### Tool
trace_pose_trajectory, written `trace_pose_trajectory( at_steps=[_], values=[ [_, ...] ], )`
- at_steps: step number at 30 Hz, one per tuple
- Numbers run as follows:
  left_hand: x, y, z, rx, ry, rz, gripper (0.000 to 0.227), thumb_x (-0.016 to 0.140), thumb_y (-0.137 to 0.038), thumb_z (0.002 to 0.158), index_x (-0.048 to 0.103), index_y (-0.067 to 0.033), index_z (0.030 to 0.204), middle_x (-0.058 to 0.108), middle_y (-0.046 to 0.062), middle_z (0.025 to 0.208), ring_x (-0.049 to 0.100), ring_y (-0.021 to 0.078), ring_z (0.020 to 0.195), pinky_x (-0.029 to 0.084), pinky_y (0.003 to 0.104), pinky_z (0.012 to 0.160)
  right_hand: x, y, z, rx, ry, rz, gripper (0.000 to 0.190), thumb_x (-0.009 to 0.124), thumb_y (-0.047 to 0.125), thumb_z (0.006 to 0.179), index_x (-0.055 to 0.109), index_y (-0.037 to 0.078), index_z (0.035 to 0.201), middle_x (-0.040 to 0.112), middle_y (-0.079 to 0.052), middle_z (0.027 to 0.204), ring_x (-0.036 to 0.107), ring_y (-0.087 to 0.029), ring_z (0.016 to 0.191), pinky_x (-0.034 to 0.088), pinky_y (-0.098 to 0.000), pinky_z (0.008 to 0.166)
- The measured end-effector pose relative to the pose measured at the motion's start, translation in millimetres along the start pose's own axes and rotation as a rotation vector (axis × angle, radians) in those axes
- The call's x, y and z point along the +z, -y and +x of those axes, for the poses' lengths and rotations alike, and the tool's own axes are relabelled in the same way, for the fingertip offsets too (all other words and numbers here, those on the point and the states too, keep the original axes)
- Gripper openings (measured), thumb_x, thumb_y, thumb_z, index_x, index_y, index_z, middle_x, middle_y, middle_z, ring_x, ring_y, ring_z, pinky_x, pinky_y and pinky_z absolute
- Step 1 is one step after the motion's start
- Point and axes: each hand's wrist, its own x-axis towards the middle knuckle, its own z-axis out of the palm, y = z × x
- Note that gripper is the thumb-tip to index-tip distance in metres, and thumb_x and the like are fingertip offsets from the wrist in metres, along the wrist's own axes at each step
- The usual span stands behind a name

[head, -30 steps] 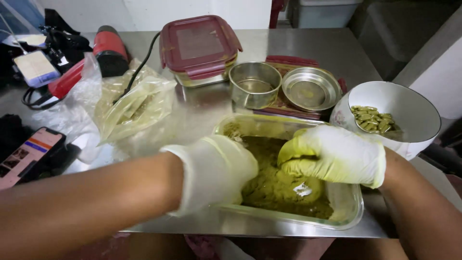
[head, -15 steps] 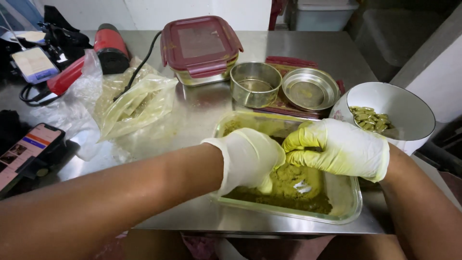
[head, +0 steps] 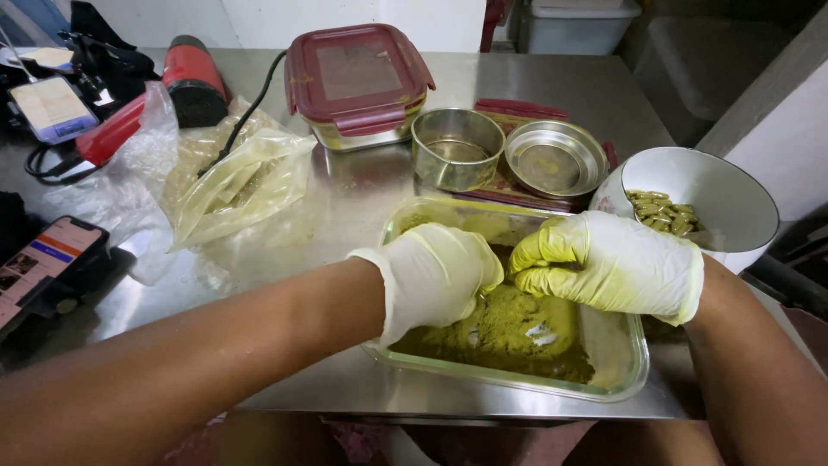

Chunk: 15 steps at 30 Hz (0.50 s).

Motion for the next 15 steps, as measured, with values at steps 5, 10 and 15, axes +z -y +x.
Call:
trace_pose_trajectory(
  at_steps=[5, 10, 15],
  values=[
    [7.4, 16.6, -7.2, 0.027, -0.271, -0.123, 0.027, 0.065, -0.032, 0.080, 0.072, -0.0236, 0.105, 0.071, 0.002, 0.113, 0.071, 0.0321, 0.097, 0.058, 0.053, 0.076, -0.2, -0.4, -0.9, -0.018, -0.013, 0.017, 0.023, 0.068, 0.035, 0.092, 0.079, 0.019, 0.103, 0.084, 0.005, 0.090, 0.075, -0.011, 0.077, 0.061, -0.0282, 0.076],
    [29.5, 32.0, 5.6, 0.114, -0.501, -0.057, 0.030, 0.067, -0.014, 0.070, 0.078, -0.0290, 0.094, 0.076, -0.003, 0.090, 0.072, 0.0317, 0.072, 0.059, 0.048, 0.062, 0.5, -3.0, -0.2, -0.045, 0.017, -0.012, 0.021, 0.065, 0.035, 0.094, 0.079, 0.020, 0.096, 0.082, 0.007, 0.087, 0.073, -0.013, 0.077, 0.059, -0.0293, 0.075],
    [33.6, 25.9, -0.5, 0.121, -0.550, 0.062, 0.030, 0.072, -0.012, 0.065, 0.074, -0.0293, 0.090, 0.073, -0.004, 0.087, 0.073, 0.0292, 0.071, 0.058, 0.046, 0.063, 2.1, -4.3, -0.1, -0.031, 0.009, -0.016, 0.021, 0.065, 0.035, 0.094, 0.079, 0.020, 0.099, 0.083, 0.007, 0.089, 0.074, -0.013, 0.078, 0.059, -0.0294, 0.076]
  ],
)
